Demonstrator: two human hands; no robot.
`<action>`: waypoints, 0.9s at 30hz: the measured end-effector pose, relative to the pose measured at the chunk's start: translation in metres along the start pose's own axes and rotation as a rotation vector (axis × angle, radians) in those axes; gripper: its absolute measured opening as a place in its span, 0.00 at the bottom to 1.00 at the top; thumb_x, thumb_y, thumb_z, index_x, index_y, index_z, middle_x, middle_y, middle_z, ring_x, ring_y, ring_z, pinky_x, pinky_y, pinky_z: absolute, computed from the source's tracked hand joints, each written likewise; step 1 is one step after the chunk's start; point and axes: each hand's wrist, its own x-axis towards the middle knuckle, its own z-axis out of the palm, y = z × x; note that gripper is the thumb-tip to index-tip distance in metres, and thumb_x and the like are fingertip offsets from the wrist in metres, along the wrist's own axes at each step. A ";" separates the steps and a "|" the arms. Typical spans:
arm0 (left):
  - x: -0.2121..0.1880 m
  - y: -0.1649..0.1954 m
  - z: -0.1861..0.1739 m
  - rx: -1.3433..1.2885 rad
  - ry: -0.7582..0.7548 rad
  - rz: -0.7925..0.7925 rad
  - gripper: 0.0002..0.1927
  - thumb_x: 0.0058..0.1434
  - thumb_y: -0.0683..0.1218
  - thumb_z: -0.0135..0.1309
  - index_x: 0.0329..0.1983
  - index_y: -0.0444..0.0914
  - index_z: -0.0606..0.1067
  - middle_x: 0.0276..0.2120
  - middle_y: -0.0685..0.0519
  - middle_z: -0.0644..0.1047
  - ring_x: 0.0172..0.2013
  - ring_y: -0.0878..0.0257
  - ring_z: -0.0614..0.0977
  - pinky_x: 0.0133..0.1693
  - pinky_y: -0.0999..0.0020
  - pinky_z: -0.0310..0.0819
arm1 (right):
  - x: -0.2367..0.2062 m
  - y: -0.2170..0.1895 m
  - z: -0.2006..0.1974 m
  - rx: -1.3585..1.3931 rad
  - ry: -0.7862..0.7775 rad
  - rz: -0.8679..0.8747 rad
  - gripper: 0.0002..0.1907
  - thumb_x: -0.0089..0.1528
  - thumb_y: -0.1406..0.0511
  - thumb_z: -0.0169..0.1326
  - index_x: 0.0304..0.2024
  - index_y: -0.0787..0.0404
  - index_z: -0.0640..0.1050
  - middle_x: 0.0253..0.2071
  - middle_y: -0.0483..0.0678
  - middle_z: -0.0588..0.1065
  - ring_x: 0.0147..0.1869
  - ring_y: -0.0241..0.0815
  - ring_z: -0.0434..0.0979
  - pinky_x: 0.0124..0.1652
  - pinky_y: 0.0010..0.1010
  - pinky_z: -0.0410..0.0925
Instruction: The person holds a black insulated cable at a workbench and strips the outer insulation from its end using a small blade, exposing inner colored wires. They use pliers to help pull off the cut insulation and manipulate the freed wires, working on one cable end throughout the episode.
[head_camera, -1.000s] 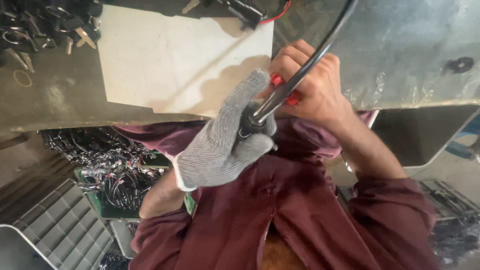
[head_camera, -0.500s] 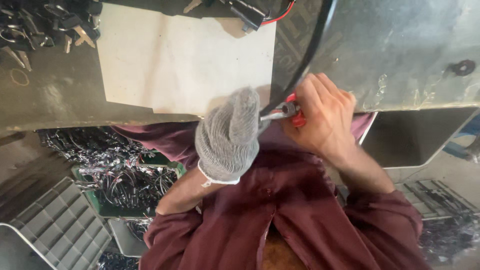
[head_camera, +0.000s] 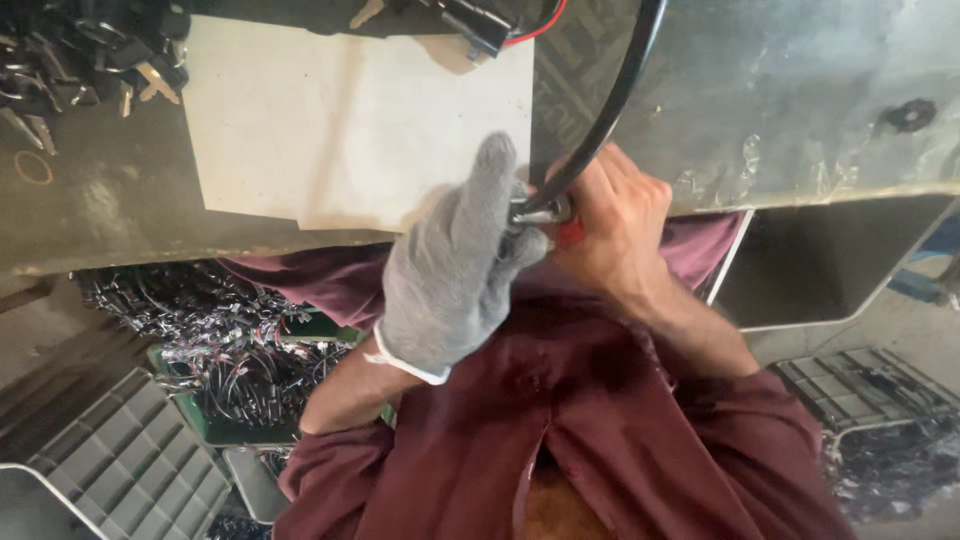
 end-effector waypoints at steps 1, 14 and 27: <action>0.001 0.000 -0.008 -0.169 -0.088 -0.062 0.36 0.70 0.48 0.62 0.74 0.34 0.57 0.52 0.48 0.79 0.42 0.59 0.81 0.42 0.65 0.76 | 0.003 0.002 -0.001 0.018 -0.003 -0.035 0.16 0.58 0.66 0.70 0.37 0.60 0.73 0.34 0.48 0.73 0.37 0.49 0.75 0.34 0.40 0.66; 0.004 0.004 -0.025 -0.457 -0.240 -0.110 0.34 0.70 0.46 0.59 0.76 0.42 0.58 0.48 0.48 0.78 0.41 0.58 0.82 0.45 0.69 0.78 | 0.028 0.023 0.000 0.167 -0.110 -0.233 0.17 0.53 0.69 0.66 0.37 0.62 0.70 0.35 0.50 0.72 0.40 0.50 0.74 0.33 0.37 0.67; 0.010 -0.087 -0.050 0.527 0.319 -0.099 0.25 0.78 0.54 0.48 0.71 0.41 0.60 0.55 0.48 0.75 0.49 0.53 0.79 0.51 0.59 0.75 | 0.029 0.067 -0.018 -0.356 0.052 -0.083 0.39 0.58 0.40 0.63 0.55 0.63 0.72 0.53 0.53 0.67 0.59 0.57 0.65 0.58 0.48 0.63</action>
